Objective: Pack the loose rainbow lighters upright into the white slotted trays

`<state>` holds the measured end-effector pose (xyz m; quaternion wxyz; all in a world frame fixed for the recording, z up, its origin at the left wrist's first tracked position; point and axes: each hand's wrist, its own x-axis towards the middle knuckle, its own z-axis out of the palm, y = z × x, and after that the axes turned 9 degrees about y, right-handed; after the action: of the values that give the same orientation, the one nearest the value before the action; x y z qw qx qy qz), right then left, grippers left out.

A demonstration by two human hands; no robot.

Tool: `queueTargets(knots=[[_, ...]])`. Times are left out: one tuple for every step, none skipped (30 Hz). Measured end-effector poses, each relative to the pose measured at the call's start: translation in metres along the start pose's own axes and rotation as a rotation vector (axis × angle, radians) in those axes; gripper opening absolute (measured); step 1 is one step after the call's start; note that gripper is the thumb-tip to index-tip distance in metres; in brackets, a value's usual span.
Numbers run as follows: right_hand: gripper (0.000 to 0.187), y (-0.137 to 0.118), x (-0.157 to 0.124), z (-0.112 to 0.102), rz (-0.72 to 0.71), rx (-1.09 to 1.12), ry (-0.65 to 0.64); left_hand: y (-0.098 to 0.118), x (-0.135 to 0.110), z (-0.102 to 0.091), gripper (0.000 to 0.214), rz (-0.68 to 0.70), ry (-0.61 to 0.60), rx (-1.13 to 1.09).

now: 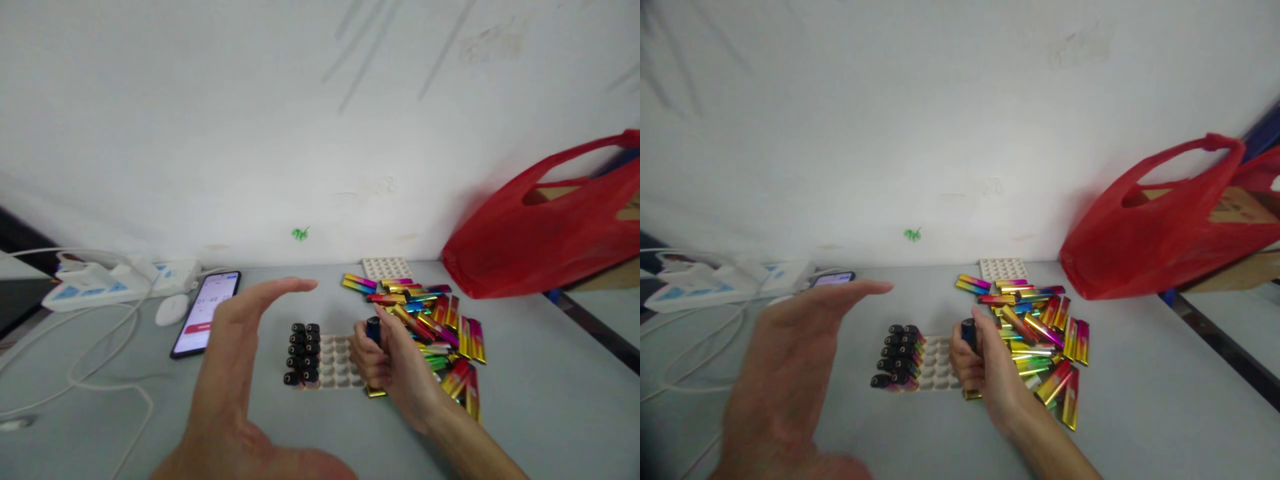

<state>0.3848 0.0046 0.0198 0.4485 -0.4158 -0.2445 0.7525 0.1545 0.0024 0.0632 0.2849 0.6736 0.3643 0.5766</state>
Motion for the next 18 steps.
queueTargets(knots=[[0.069, 0.000, 0.000, 0.000, -0.004, 0.001, 0.003, -0.007, 0.003, -0.003, 0.124, -0.009, -0.061, 0.029], [0.069, 0.000, -0.001, 0.000, -0.005, 0.001, 0.005, -0.014, 0.005, -0.006, 0.123, -0.023, -0.115, 0.047], [0.069, 0.000, -0.001, 0.001, -0.003, 0.003, 0.008, -0.022, 0.006, -0.008, 0.124, -0.053, -0.168, 0.052], [0.068, -0.001, -0.001, 0.001, -0.003, 0.007, 0.009, -0.031, 0.005, -0.011, 0.127, -0.094, -0.201, 0.040], [0.068, -0.001, -0.001, 0.001, -0.006, 0.011, 0.009, -0.038, 0.004, -0.013, 0.131, -0.143, -0.234, 0.028], [0.067, -0.001, -0.001, 0.001, -0.012, 0.014, 0.011, -0.045, 0.002, -0.014, 0.135, -0.196, -0.279, 0.028], [0.066, -0.001, -0.001, 0.002, -0.016, 0.017, 0.015, -0.050, 0.000, -0.016, 0.138, -0.245, -0.323, 0.036], [0.065, -0.001, -0.001, 0.002, -0.020, 0.019, 0.024, -0.054, -0.002, -0.016, 0.141, -0.284, -0.364, 0.045], [0.065, -0.001, -0.001, 0.002, -0.022, 0.020, 0.036, -0.057, -0.003, -0.017, 0.144, -0.315, -0.403, 0.058], [0.064, 0.000, -0.001, 0.002, -0.021, 0.020, 0.050, -0.058, -0.005, -0.017, 0.146, -0.335, -0.436, 0.069], [0.063, 0.000, -0.001, 0.003, -0.021, 0.023, 0.064, -0.059, -0.006, -0.018, 0.147, -0.347, -0.462, 0.077], [0.062, 0.000, -0.001, 0.003, -0.023, 0.027, 0.075, -0.060, -0.006, -0.017, 0.148, -0.357, -0.482, 0.085], [0.062, 0.001, -0.001, 0.002, -0.028, 0.031, 0.084, -0.061, -0.006, -0.017, 0.147, -0.366, -0.497, 0.094], [0.061, 0.001, -0.001, 0.002, -0.033, 0.034, 0.087, -0.062, -0.006, -0.017, 0.146, -0.375, -0.506, 0.104], [0.060, 0.001, -0.001, 0.002, -0.037, 0.036, 0.085, -0.063, -0.007, -0.016, 0.144, -0.385, -0.509, 0.111], [0.060, 0.001, -0.001, 0.002, -0.043, 0.040, 0.081, -0.064, -0.007, -0.016, 0.142, -0.395, -0.509, 0.114], [0.060, 0.001, -0.001, 0.002, -0.046, 0.044, 0.075, -0.065, -0.007, -0.015, 0.140, -0.405, -0.510, 0.114], [0.061, 0.001, -0.001, 0.002, -0.046, 0.047, 0.068, -0.066, -0.007, -0.015, 0.138, -0.412, -0.511, 0.109]])
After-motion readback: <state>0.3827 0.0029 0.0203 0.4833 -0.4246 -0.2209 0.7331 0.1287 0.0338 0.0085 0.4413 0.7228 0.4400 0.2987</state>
